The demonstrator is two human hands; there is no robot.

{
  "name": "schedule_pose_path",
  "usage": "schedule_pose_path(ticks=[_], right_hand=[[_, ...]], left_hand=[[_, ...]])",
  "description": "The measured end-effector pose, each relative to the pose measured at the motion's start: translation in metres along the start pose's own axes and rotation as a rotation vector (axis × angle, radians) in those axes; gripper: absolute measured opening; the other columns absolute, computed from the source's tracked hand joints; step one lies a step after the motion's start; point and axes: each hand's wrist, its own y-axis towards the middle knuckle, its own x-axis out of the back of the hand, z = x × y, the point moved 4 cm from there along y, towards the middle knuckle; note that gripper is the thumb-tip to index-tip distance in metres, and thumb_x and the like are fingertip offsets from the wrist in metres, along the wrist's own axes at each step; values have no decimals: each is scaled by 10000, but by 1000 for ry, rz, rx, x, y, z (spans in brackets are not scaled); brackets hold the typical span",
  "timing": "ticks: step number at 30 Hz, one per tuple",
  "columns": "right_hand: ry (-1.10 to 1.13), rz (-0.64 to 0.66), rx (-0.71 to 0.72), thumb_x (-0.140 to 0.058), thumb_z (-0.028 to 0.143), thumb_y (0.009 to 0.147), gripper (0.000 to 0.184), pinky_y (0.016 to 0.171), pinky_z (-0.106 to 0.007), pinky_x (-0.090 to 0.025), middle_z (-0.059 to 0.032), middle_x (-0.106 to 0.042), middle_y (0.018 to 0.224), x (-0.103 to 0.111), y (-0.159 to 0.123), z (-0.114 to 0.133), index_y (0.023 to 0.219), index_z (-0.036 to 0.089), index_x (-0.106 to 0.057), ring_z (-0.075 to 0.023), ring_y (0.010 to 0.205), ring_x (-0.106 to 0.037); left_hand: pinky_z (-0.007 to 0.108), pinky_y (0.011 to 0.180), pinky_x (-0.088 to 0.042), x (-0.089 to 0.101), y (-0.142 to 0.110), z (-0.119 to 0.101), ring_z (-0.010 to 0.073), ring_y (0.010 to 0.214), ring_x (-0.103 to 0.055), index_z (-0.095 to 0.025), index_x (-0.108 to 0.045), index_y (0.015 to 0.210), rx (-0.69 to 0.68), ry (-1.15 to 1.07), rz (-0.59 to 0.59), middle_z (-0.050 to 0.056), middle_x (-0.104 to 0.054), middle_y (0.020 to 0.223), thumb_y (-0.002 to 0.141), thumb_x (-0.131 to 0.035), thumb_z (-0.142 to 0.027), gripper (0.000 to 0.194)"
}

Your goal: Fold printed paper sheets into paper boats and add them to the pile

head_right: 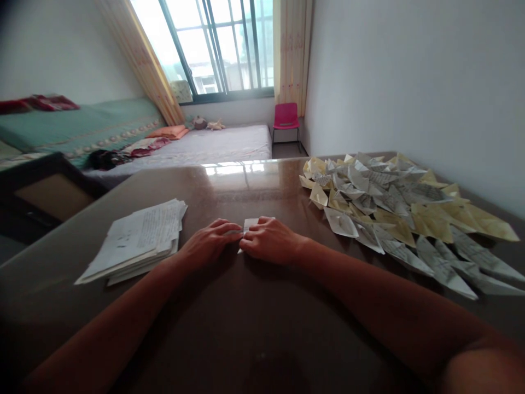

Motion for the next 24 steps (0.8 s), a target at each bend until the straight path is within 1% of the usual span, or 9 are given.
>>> schedule_pose_path(ticks=[3, 5, 9, 11, 13, 17, 20, 22, 24], right_hand=[[49, 26, -20, -442, 231, 939, 205, 731, -286, -321, -36, -685, 838, -2, -1, -6, 834, 177, -610, -138, 766, -570], [123, 50, -37, -474, 247, 919, 176, 734, -279, -336, -41, -689, 869, -3, -3, -11, 887, 183, -636, -146, 801, -581], [409, 110, -114, -574, 273, 846, 196, 733, -248, -371, -11, -685, 902, -4, -11, -31, 1013, 237, -669, -145, 842, -588], [564, 147, -203, -594, 301, 829, 209, 704, -234, -384, -6, -679, 856, -6, -16, -45, 995, 216, -688, -137, 789, -585], [711, 159, -325, -583, 365, 835, 248, 649, -224, -389, -3, -660, 763, -11, -21, -58, 914, 159, -697, -128, 700, -563], [906, 121, -527, -557, 479, 828, 374, 554, -217, -371, 12, -599, 660, -25, -26, -75, 809, 122, -664, -112, 603, -499], [885, 49, -671, -598, 480, 787, 371, 530, -220, -363, 7, -604, 674, -34, -27, -82, 869, 125, -668, -113, 584, -494], [774, -19, -763, -630, 454, 760, 363, 536, -226, -361, 0, -611, 683, -35, -27, -84, 914, 128, -677, -119, 589, -500], [658, -73, -808, -640, 426, 757, 345, 554, -232, -362, -3, -615, 687, -35, -26, -84, 946, 140, -683, -126, 598, -509]], left_hand=[[348, 983, -456, -2, 0, 0, 187, 1166, -500, -292, -591, 1243, -44, -18, 10, 8, -621, 1255, 905, -418, -140, 408], [355, 1009, -440, -4, 1, 0, 187, 1202, -486, -287, -587, 1252, -62, -33, 31, -9, -623, 1264, 900, -406, -128, 426], [358, 1040, -421, -7, 2, 0, 184, 1252, -459, -264, -565, 1283, -72, -65, 40, -4, -603, 1299, 886, -398, -120, 454], [355, 1037, -427, -7, 2, 1, 179, 1240, -475, -258, -577, 1270, -69, -85, 35, 3, -607, 1293, 898, -386, -137, 436], [346, 1037, -431, -7, 1, 3, 168, 1217, -496, -257, -596, 1244, -69, -110, 30, 3, -621, 1271, 911, -370, -144, 418], [332, 1049, -425, -8, 1, 6, 157, 1210, -499, -247, -616, 1213, -84, -157, 16, 8, -638, 1240, 900, -381, -118, 412], [340, 1065, -410, -9, 1, 8, 165, 1228, -481, -240, -616, 1212, -79, -178, 3, 10, -629, 1252, 877, -400, -92, 426], [354, 1078, -393, -9, 1, 9, 172, 1236, -472, -239, -612, 1217, -63, -180, 4, 9, -620, 1262, 860, -412, -79, 440], [364, 1083, -381, -9, 1, 10, 182, 1238, -467, -236, -613, 1216, -44, -173, 8, 14, -607, 1275, 853, -421, -82, 438]])
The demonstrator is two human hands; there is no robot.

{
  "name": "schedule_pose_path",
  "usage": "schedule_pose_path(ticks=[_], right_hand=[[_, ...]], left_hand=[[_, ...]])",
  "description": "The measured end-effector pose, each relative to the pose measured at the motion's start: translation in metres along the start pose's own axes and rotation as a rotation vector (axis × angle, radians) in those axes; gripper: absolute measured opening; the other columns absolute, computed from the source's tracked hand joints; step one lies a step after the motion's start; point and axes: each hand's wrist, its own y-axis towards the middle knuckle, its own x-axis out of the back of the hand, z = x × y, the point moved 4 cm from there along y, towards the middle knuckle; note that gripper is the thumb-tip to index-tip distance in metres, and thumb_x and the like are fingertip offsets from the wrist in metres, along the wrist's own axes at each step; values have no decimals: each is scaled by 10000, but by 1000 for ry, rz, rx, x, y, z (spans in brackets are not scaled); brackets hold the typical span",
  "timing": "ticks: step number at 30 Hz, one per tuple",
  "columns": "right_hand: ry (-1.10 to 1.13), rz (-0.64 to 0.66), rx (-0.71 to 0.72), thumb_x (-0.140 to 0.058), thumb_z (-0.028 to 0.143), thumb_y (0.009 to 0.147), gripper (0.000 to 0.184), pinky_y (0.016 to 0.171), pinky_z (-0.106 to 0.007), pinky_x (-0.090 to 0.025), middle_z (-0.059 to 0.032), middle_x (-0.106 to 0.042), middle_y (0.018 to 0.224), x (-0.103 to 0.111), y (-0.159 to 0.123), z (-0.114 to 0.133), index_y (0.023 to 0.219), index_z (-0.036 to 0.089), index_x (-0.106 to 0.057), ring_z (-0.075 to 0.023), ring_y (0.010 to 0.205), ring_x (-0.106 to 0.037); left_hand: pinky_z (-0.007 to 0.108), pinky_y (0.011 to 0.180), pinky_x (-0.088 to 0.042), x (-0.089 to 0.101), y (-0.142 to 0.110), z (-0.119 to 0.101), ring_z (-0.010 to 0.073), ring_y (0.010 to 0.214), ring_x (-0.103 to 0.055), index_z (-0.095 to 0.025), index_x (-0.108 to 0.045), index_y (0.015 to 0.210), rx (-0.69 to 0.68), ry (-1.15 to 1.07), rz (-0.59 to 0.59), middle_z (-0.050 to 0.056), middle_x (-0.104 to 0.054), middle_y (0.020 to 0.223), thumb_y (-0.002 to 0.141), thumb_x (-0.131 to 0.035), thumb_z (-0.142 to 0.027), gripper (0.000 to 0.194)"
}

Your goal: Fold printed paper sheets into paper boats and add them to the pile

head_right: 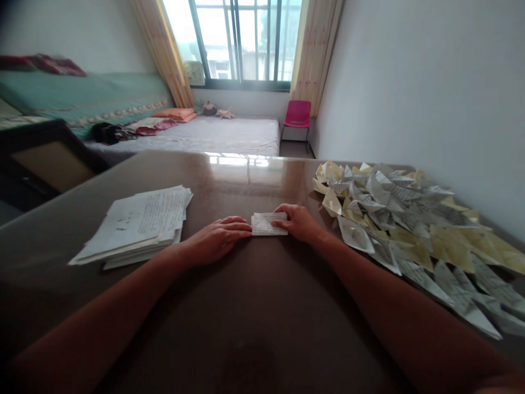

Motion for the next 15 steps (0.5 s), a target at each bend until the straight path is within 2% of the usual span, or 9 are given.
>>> schedule_pose_path(ticks=[6, 15], right_hand=[[-165, -132, 13, -637, 395, 779, 338, 616, -253, -384, -3, -624, 706, -5, 0, 4, 1053, 200, -660, -155, 654, -563], [-171, -122, 5, -673, 409, 742, 396, 588, -244, -375, 24, -571, 641, -8, 3, 1, 1081, 205, -643, -145, 600, -532]], left_hand=[[362, 1077, -368, 4, -2, 1, 191, 1226, -472, -253, -603, 1231, 27, 6, 30, 15, -597, 1278, 867, -437, -123, 420], [354, 1055, -374, 2, -2, 1, 186, 1200, -488, -274, -591, 1227, 43, 26, 38, 6, -589, 1281, 895, -427, -156, 389]])
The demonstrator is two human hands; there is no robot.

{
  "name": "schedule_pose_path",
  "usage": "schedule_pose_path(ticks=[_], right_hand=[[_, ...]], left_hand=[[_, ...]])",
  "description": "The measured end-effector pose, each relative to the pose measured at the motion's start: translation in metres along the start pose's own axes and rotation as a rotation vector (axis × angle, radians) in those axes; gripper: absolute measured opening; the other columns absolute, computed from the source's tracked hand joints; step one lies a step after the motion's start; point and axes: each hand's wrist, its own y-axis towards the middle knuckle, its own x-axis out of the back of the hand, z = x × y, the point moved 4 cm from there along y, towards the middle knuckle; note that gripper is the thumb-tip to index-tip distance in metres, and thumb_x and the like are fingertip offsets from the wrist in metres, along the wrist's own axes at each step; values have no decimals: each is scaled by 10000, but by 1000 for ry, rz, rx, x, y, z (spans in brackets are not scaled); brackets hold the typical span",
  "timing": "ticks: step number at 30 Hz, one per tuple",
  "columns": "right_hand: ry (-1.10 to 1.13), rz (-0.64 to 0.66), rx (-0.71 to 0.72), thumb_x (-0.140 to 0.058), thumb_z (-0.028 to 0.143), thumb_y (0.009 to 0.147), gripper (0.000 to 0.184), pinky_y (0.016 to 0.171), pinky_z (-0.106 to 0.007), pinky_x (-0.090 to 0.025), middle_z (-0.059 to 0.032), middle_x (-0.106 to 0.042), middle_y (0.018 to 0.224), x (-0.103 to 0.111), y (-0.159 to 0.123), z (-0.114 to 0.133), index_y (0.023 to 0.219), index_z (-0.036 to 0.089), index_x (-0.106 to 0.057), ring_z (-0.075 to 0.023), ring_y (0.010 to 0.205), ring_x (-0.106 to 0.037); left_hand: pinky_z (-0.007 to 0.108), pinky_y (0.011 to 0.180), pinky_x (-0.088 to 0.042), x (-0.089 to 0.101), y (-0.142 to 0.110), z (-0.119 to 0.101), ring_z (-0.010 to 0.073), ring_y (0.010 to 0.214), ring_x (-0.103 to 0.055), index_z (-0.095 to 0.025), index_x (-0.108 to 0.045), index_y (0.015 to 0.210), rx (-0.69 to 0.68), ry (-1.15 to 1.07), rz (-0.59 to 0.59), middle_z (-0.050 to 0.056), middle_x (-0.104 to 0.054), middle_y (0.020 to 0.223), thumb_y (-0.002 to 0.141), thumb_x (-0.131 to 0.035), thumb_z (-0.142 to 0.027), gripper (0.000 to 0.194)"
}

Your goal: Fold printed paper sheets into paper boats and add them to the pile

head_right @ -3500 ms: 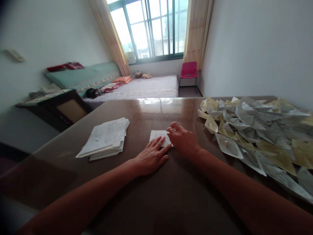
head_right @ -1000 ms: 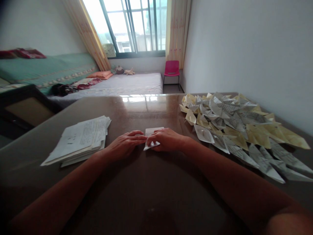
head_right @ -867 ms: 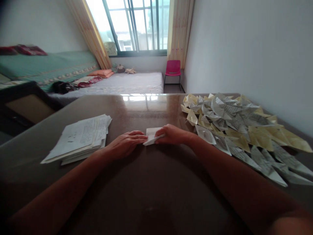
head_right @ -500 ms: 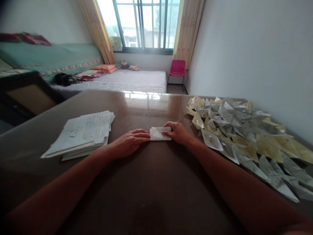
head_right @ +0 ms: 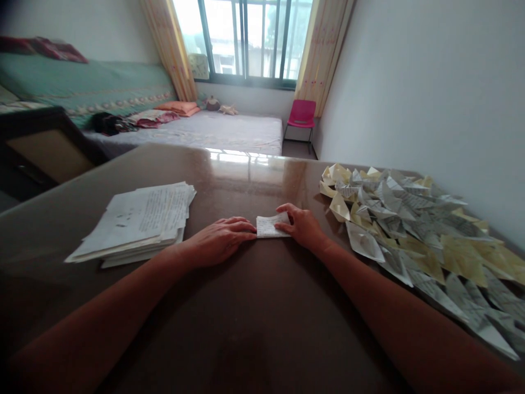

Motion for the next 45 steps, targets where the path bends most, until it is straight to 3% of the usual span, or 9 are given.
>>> schedule_pose_path(ticks=[13, 17, 20, 24, 29, 32, 35, 38, 45], right_hand=[[20, 10, -18, -696, 379, 733, 406, 627, -252, -391, 16, -585, 695, -1, 1, 0, 1097, 211, -632, -152, 645, -548], [4, 10, -28, -698, 385, 732, 397, 613, -249, -381, 22, -573, 672, -1, 1, 0, 1086, 215, -636, -149, 630, -537], [10, 7, -10, -689, 385, 743, 392, 599, -244, -374, 30, -559, 647, -1, 1, 0, 1093, 217, -632, -143, 609, -525], [5, 0, -10, -694, 371, 746, 387, 584, -237, -368, 33, -560, 642, -4, 1, -2, 1096, 218, -628, -138, 598, -529], [-4, 1, -6, -695, 327, 764, 363, 606, -234, -403, 16, -613, 711, -3, 3, -4, 1097, 203, -621, -135, 631, -562], [-138, -36, 75, -658, 260, 802, 344, 720, -261, -447, -64, -656, 1005, 9, -3, 9, 1132, 177, -606, -162, 821, -600], [-434, -55, 253, -551, 176, 863, 308, 869, -346, -424, -119, -558, 1282, 19, -18, 38, 1166, 181, -611, -243, 1126, -506], [-604, 167, 389, -462, 173, 914, 336, 880, -385, -424, -158, -611, 1220, 6, -40, 65, 1221, 129, -591, -258, 1111, -523], [-835, 290, 235, -379, 83, 875, 445, 871, -492, -411, -277, -520, 1310, -15, -60, 71, 1278, -19, -536, -347, 1165, -501]], left_hand=[[383, 947, -438, 5, -3, -5, 221, 1157, -527, -326, -580, 1228, 27, 142, 23, 18, -588, 1277, 920, -433, -228, 355], [359, 963, -442, 4, 3, -12, 203, 1143, -543, -243, -623, 1149, 107, 153, -77, 34, -630, 1219, 941, -392, -207, 314], [370, 1068, -359, -4, 11, -22, 216, 1317, -403, -180, -522, 1291, 103, 162, -175, 73, -524, 1374, 967, -361, -290, 378], [401, 1150, -214, -25, 15, -29, 240, 1422, -227, -142, -313, 1445, 93, 162, -50, 102, -321, 1518, 945, -339, -522, 629], [403, 1147, -186, -30, 12, -28, 241, 1437, -181, -191, -268, 1469, 96, 145, 66, 101, -264, 1541, 955, -249, -550, 627], [412, 1146, -178, -28, 12, -28, 242, 1437, -181, -221, -290, 1460, 91, 154, 80, 94, -265, 1541, 956, -245, -546, 601], [419, 1146, -178, -28, 12, -27, 240, 1436, -185, -241, -282, 1464, 87, 162, 82, 78, -265, 1543, 957, -244, -543, 592], [412, 1147, -174, -30, 12, -27, 238, 1437, -182, -217, -246, 1479, 87, 178, 92, 88, -256, 1545, 956, -242, -543, 616], [402, 1138, -184, -26, 12, -29, 232, 1429, -213, -208, -281, 1465, 99, 242, 132, 97, -275, 1537, 959, -228, -534, 604]])
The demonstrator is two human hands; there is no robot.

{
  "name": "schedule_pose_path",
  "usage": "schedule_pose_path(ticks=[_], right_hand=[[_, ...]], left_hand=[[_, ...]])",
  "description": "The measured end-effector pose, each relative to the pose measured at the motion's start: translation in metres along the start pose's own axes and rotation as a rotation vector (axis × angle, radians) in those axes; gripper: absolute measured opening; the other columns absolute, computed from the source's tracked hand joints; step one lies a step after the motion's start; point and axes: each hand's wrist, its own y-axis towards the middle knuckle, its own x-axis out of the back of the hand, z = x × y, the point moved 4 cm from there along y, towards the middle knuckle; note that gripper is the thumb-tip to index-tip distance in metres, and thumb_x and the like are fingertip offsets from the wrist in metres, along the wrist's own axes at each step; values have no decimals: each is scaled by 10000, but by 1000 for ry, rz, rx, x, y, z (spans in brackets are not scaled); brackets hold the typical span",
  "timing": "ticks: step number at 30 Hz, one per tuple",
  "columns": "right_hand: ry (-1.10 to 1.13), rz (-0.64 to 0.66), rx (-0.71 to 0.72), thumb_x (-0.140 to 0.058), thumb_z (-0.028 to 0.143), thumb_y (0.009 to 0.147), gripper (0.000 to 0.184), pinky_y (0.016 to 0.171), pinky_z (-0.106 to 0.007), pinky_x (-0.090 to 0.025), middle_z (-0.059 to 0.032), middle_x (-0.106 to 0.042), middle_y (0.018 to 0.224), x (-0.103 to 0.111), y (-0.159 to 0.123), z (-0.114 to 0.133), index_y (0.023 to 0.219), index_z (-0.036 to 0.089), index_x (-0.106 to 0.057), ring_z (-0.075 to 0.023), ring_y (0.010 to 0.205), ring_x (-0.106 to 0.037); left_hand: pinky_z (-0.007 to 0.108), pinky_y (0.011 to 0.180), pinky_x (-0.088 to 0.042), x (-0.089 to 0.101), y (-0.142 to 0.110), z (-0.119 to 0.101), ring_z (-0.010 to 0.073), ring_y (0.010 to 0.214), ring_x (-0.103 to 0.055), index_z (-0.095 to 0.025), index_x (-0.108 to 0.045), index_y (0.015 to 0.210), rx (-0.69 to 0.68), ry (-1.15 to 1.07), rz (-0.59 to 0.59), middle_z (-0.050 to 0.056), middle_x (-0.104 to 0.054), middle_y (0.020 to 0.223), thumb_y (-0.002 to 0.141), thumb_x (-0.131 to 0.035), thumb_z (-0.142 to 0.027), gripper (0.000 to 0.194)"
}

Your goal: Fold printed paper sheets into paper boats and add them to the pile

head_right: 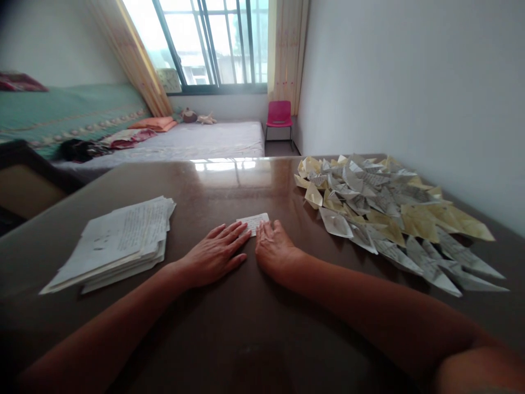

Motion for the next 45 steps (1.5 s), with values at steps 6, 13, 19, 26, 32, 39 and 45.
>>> schedule_pose_path(ticks=[6, 13, 19, 26, 32, 39, 45], right_hand=[[60, 56, -70, -411, 56, 818, 363, 715, -445, -419, -273, -643, 1071, 4, -1, -9, 1058, 52, -685, -320, 910, -576], [158, 101, -62, -465, 66, 832, 250, 712, -406, -393, -228, -673, 972, 14, 3, -18, 900, 97, -704, -297, 897, -585], [364, -225, -59, -533, 427, 894, 466, 841, -402, -408, -161, -568, 1288, 11, 21, -54, 1269, 150, -530, -307, 1158, -474], [691, -274, 78, -715, 309, 756, 521, 920, -401, -393, -82, -627, 1198, -16, 38, -73, 1248, 222, -567, -250, 1132, -500], [889, -454, 170, -614, 217, 830, 92, 846, -302, -431, -24, -692, 896, -3, 33, -75, 879, 212, -692, -170, 894, -603], [998, -489, 204, -575, 157, 814, 85, 868, -304, -445, -27, -698, 931, -9, 33, -75, 807, 198, -649, -167, 930, -615], [841, -360, 314, -598, 120, 776, 131, 896, -330, -431, -34, -693, 935, -23, 36, -81, 837, 203, -678, -176, 955, -613]], left_hand=[[432, 1096, -275, 9, -6, 2, 247, 1370, -347, -179, -392, 1408, -12, 38, -60, 110, -395, 1477, 946, -330, -506, 569], [399, 988, -408, 18, -6, 8, 212, 1146, -576, -258, -666, 1083, 37, 24, -210, 18, -651, 1223, 958, -381, -370, 331], [340, 870, -464, 23, -5, 15, 183, 974, -630, -241, -680, 933, 111, -51, -261, 19, -704, 1027, 944, -421, -395, 302], [356, 850, -471, 20, -7, 25, 200, 959, -619, -221, -641, 922, 153, -57, -267, 33, -683, 1004, 937, -426, -366, 260], [374, 892, -468, 27, -10, 27, 216, 1049, -580, -212, -603, 998, 163, -83, -399, 57, -641, 1113, 912, -452, -286, 189], [392, 998, -392, 28, -10, 13, 218, 1181, -510, -213, -632, 1062, -55, -75, -369, 53, -653, 1136, 890, -439, -189, 260], [396, 1016, -377, 20, -9, 17, 188, 1083, -587, -266, -651, 1091, -51, -62, -276, 17, -678, 1119, 925, -456, -304, 259]])
